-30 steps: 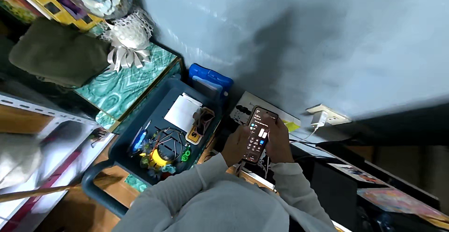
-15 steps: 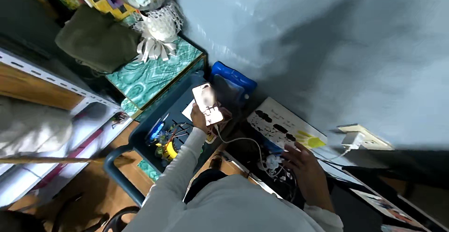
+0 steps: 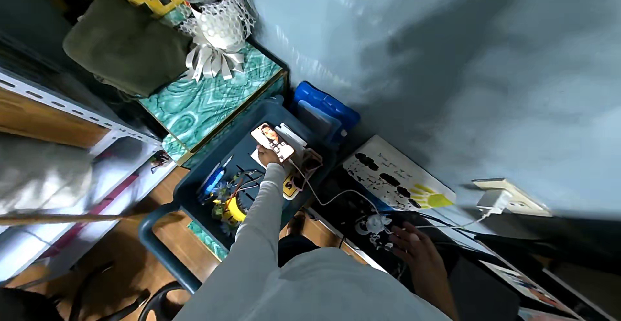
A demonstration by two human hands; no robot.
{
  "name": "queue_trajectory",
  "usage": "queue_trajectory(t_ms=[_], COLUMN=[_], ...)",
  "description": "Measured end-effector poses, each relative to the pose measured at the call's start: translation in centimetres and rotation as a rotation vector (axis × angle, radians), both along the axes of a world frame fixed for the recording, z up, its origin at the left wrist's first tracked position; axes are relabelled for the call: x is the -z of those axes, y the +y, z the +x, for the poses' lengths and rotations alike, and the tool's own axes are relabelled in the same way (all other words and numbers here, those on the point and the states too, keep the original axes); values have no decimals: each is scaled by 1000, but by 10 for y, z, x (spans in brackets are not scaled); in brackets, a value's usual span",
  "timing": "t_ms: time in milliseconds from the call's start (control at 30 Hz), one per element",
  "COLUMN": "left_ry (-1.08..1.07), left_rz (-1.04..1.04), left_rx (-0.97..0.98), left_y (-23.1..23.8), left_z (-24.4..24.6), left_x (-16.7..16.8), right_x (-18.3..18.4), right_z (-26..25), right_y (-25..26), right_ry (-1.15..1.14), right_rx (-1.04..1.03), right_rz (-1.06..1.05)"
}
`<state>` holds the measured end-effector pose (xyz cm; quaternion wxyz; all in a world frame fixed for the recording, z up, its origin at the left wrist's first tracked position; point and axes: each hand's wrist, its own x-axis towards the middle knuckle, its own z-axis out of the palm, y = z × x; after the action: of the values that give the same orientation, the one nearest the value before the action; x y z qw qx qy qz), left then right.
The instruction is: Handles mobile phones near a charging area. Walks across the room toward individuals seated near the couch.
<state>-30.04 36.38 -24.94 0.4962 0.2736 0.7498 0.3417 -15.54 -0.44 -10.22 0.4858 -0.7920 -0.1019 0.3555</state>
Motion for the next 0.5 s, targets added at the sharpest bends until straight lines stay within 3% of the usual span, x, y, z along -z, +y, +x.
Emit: queue_trajectory(t_ms=[167, 367, 500], left_ry=[-77, -1, 12], left_rz=[-33, -43, -11], left_rx=[-17, 98, 64], left_y=[3, 3, -4], left_z=[3, -13, -28], left_x=[-10, -8, -8], right_x=[7, 11, 11], right_z=[-3, -6, -9], right_y=[-1, 0, 0], right_ry=[-3, -1, -25], right_rx=[-7, -37, -70], right_rz=[-8, -11, -19])
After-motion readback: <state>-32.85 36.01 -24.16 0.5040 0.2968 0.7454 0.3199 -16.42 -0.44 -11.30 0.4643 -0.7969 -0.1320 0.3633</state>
